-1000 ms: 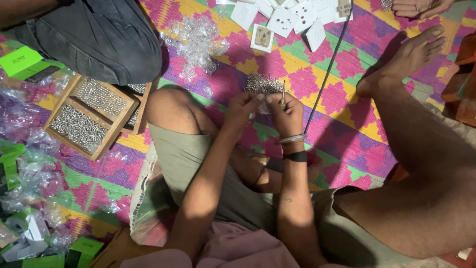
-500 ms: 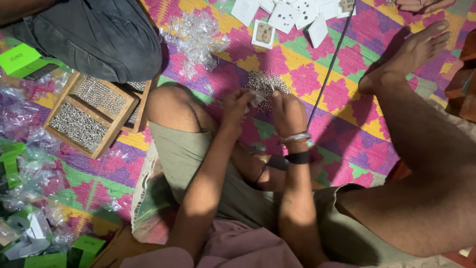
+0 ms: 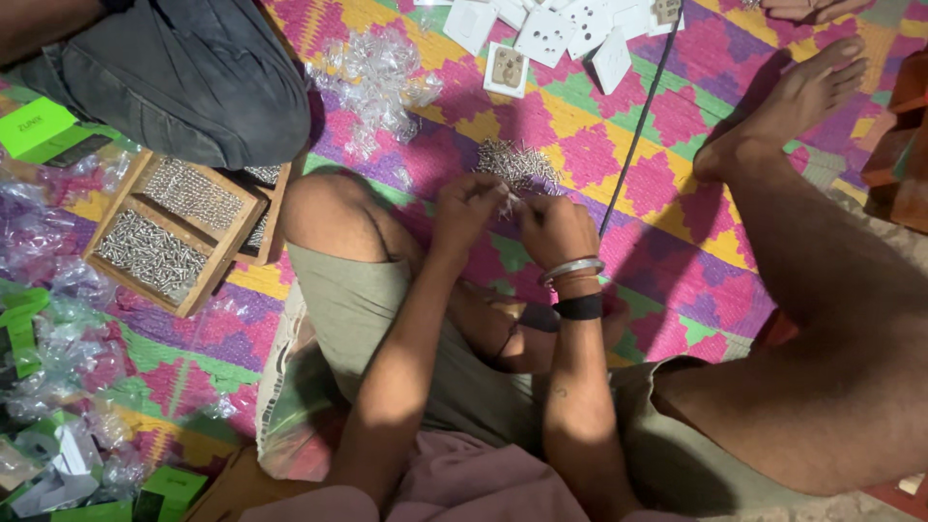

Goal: The person sits on a colorful mat and repeatedly picks up small metal pins, inserting them into clear plastic bags. They handle the pins and bags by hand, placing filled bags aside while continuing the repetitive packaging process.

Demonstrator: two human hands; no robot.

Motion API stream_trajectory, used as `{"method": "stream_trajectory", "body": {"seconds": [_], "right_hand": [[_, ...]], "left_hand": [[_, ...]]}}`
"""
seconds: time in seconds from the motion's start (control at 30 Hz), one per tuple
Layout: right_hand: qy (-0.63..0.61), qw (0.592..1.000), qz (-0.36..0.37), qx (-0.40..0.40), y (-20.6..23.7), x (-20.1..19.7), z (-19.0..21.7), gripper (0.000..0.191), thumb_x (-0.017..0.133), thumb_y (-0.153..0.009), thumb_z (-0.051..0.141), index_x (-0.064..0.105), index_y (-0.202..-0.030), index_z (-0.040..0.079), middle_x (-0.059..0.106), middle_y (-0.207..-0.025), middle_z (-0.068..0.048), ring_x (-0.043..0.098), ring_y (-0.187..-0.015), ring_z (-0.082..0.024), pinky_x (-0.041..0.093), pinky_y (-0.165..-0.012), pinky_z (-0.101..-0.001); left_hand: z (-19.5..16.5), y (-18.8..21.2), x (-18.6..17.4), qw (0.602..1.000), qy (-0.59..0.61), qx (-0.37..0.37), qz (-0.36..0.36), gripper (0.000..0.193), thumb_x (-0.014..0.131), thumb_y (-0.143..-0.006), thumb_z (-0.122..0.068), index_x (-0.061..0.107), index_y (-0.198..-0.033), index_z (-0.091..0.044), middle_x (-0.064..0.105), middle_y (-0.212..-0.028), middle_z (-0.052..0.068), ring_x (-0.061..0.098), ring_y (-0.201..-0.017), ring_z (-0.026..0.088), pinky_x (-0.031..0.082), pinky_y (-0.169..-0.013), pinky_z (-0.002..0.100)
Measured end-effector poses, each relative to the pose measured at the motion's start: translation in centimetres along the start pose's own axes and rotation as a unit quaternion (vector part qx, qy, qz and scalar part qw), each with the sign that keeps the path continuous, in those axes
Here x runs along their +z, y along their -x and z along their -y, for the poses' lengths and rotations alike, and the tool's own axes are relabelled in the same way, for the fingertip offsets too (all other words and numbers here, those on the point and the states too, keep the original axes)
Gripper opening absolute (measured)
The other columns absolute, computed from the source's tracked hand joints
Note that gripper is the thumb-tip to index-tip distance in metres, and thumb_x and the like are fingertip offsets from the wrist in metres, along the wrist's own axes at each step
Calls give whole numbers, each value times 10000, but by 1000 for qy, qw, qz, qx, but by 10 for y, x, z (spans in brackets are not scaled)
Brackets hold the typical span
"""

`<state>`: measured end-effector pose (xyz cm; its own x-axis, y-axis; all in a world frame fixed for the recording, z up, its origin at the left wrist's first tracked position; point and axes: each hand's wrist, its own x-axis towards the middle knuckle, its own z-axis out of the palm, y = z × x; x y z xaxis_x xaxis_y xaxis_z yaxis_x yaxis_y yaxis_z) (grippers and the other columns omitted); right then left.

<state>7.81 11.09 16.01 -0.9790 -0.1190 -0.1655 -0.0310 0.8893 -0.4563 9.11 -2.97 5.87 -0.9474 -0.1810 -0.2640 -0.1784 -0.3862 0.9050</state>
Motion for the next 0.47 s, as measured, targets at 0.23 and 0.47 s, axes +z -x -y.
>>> {"method": "stream_trajectory", "body": {"seconds": [0.23, 0.47], "right_hand": [[61, 987, -69, 129, -3, 25, -7, 239, 686, -919, 390, 803, -959, 186, 732, -838, -186, 696, -778, -425, 557, -691, -540], [41, 966, -185, 177, -9, 64, -42, 220, 616, -971, 314, 774, -953, 162, 758, -873, -155, 735, -760, -366, 590, -683, -527]], "left_hand": [[-8, 19, 19, 955, -259, 134, -55, 103, 744, -898, -115, 771, -981, -62, 781, -927, 106, 755, -809, 185, 572, -718, 311], [-11, 25, 10, 980, -181, 87, -9, 116, 767, -902, -129, 751, -996, -63, 797, -952, 108, 763, -889, 237, 595, -805, 332]]}}
